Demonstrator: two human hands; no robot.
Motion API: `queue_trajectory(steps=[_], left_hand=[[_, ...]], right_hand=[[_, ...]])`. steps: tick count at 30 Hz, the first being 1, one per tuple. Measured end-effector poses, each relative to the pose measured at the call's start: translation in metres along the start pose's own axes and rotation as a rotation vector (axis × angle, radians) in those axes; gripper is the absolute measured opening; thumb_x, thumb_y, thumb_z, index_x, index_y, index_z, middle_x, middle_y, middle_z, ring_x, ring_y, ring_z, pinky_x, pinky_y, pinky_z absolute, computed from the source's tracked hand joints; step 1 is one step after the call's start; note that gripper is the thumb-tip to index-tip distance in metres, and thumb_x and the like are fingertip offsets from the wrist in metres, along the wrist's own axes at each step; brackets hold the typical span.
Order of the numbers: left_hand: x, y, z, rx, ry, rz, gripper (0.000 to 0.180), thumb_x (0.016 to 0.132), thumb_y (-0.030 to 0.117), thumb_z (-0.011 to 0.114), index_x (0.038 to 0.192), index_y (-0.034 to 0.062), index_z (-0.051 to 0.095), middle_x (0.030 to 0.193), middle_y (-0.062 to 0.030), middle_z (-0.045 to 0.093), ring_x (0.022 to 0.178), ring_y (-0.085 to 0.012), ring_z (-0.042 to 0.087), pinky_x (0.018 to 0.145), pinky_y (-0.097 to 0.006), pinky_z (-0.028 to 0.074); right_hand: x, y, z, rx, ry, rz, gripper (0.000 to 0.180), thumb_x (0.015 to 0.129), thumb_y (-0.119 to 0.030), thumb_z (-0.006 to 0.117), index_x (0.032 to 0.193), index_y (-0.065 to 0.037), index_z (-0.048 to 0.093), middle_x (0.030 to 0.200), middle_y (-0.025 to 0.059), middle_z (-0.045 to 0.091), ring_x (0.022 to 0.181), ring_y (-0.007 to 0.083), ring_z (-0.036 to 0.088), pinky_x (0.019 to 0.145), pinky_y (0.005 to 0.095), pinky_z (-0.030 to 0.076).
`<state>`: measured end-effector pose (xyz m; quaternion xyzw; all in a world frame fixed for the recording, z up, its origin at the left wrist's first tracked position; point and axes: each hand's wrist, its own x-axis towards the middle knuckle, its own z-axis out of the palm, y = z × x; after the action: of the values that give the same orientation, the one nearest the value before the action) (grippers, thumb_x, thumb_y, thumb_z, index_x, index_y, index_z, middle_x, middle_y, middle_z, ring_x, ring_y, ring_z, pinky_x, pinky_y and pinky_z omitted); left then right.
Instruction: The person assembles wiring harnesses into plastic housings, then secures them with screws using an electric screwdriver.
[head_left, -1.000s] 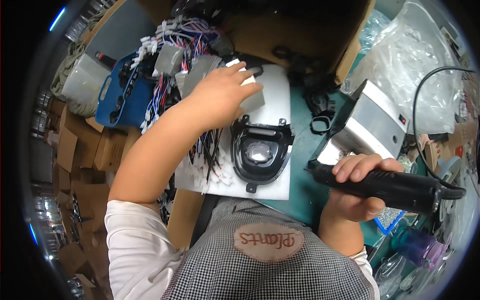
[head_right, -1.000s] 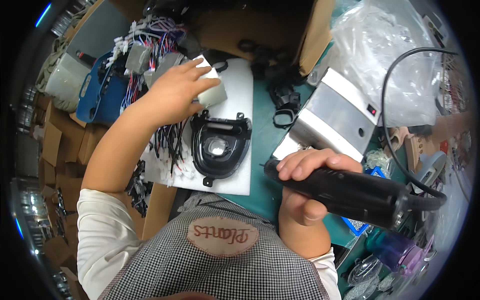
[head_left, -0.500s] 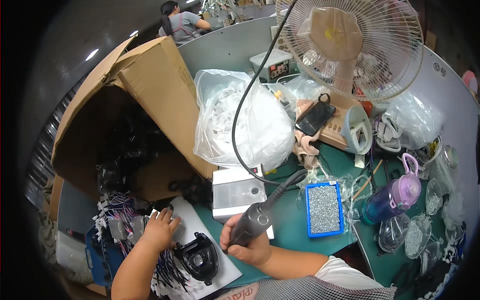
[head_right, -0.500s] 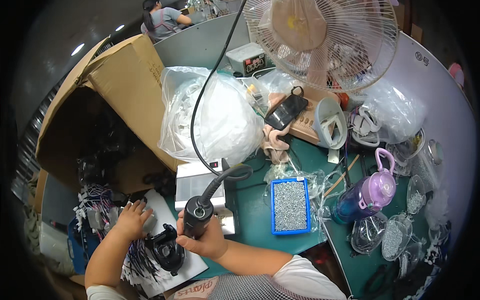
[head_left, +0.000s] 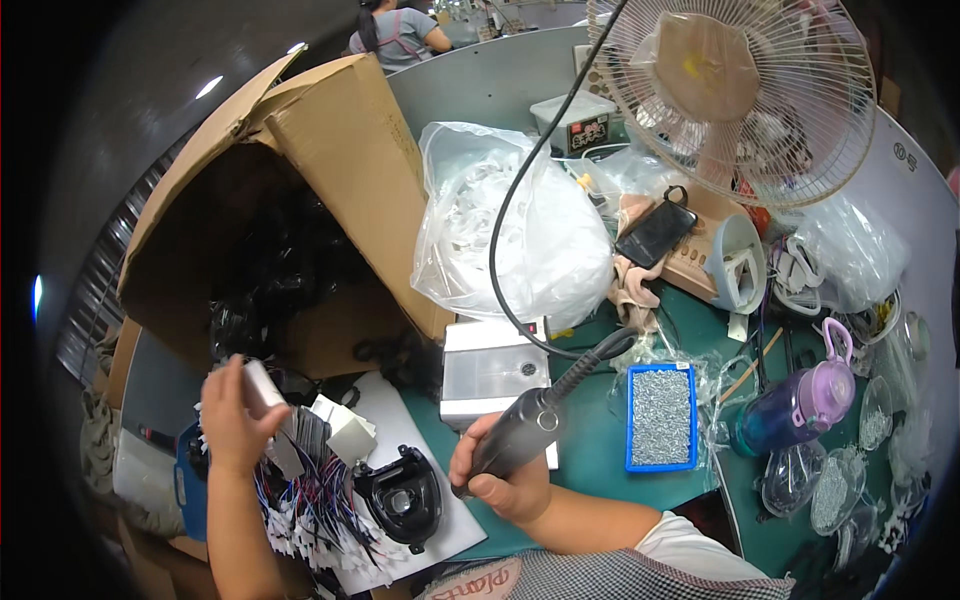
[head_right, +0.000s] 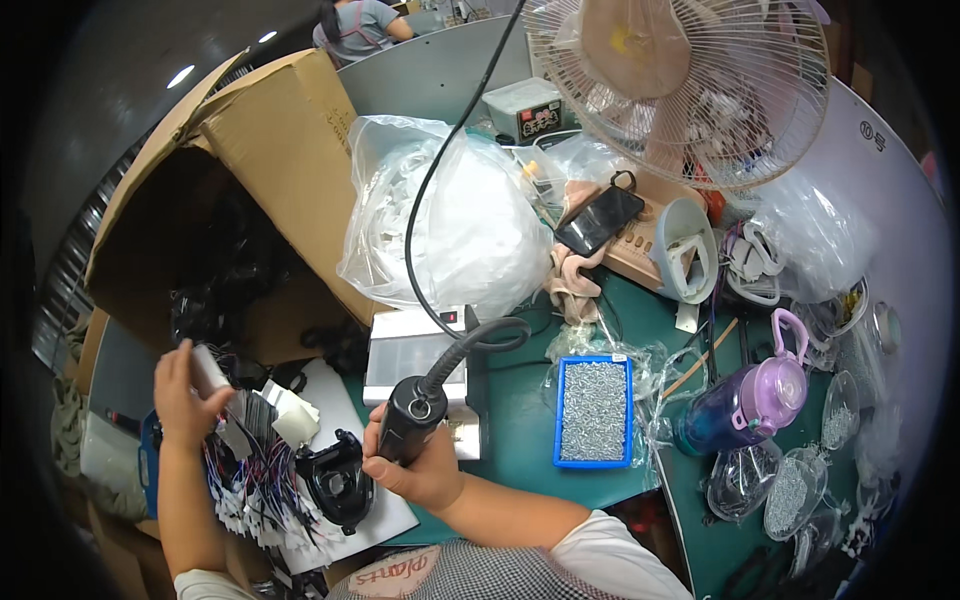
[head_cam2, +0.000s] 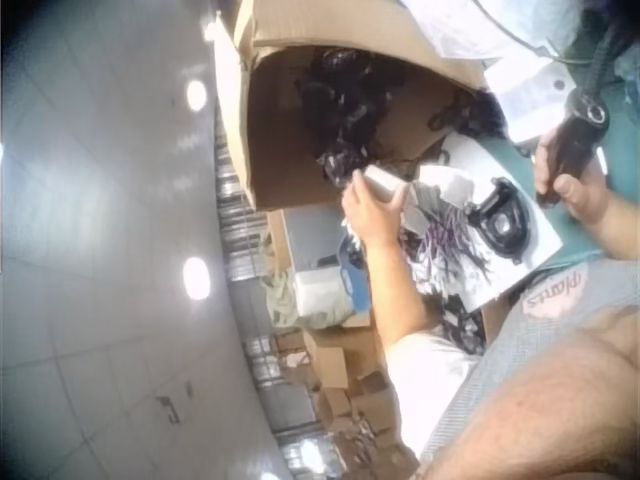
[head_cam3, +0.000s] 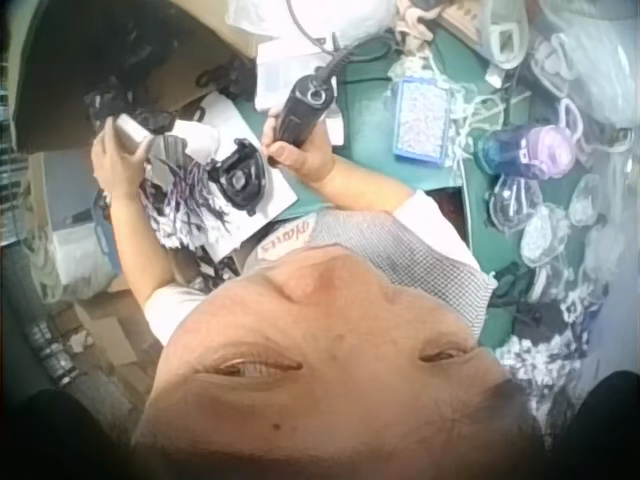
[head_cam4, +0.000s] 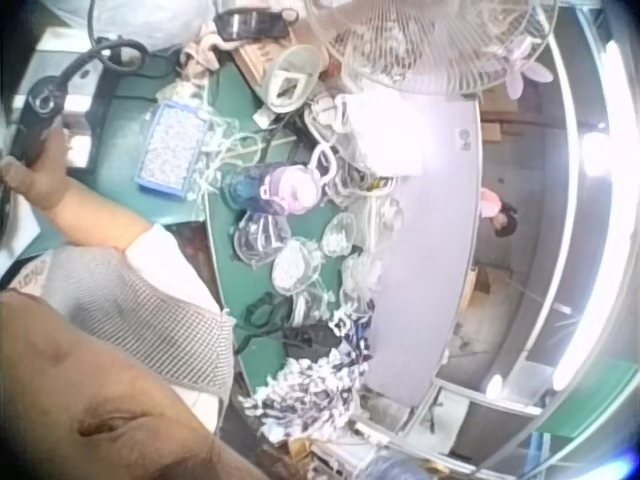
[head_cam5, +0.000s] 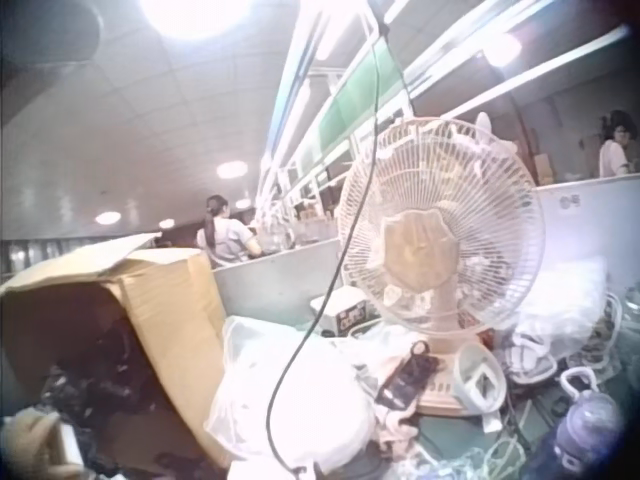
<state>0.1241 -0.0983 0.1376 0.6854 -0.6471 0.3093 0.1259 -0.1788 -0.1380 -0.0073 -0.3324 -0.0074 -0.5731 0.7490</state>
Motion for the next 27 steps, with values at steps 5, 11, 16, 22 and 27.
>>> queue_trajectory(steps=[5, 11, 16, 22, 27], left_hand=[[-0.016, -0.047, -0.035, -0.227, 0.185, -0.289, 0.085, 0.062, 0.030, 0.083, 0.133, 0.0041, 0.046, 0.116, -0.0126, 0.058, 0.106, -0.0251, 0.055, 0.092, -0.036, 0.044], [-0.055, -0.119, -0.064, -0.784, 0.322, -0.365, 0.074, 0.079, 0.038, 0.072, 0.138, 0.0059, 0.041, 0.131, -0.0158, 0.049, 0.116, -0.0263, 0.051, 0.100, -0.037, 0.038], [-0.069, -0.101, -0.052, -0.782, 0.048, -0.418, 0.072, 0.081, 0.040, 0.067, 0.137, 0.0035, 0.040, 0.131, -0.0141, 0.050, 0.120, -0.0239, 0.049, 0.102, -0.035, 0.035], [-0.019, 0.021, -0.014, -0.367, -0.201, -0.246, 0.087, 0.058, 0.021, 0.077, 0.137, 0.0081, 0.043, 0.147, -0.0161, 0.033, 0.134, -0.0358, 0.032, 0.110, -0.042, 0.027], [0.036, 0.107, 0.001, -0.683, -0.288, 0.352, 0.066, 0.068, 0.026, 0.077, 0.127, 0.0039, 0.054, 0.129, -0.0148, 0.053, 0.122, -0.0334, 0.047, 0.103, -0.041, 0.036]], right_hand=[[-0.001, 0.005, 0.000, -0.029, -0.010, 0.005, 0.056, 0.077, -0.020, 0.078, 0.117, -0.004, 0.041, 0.086, 0.0118, 0.056, 0.076, 0.0204, 0.056, 0.069, 0.0337, 0.049], [0.003, 0.002, 0.004, -0.082, 0.022, -0.036, 0.059, 0.076, -0.025, 0.078, 0.116, -0.003, 0.040, 0.082, 0.0121, 0.055, 0.072, 0.0216, 0.058, 0.066, 0.0338, 0.050], [0.004, 0.004, 0.007, 0.013, -0.028, -0.112, 0.056, 0.076, -0.015, 0.077, 0.117, -0.005, 0.041, 0.088, 0.0109, 0.056, 0.077, 0.0173, 0.057, 0.068, 0.0297, 0.048], [0.002, 0.006, 0.010, -0.063, -0.060, -0.290, 0.060, 0.076, -0.020, 0.079, 0.118, -0.002, 0.040, 0.082, 0.0127, 0.057, 0.074, 0.0203, 0.058, 0.067, 0.0342, 0.051], [0.004, -0.011, 0.009, -0.179, -0.178, -0.447, 0.066, 0.072, -0.018, 0.082, 0.122, -0.001, 0.042, 0.083, 0.0146, 0.059, 0.074, 0.0246, 0.060, 0.067, 0.0382, 0.052]])
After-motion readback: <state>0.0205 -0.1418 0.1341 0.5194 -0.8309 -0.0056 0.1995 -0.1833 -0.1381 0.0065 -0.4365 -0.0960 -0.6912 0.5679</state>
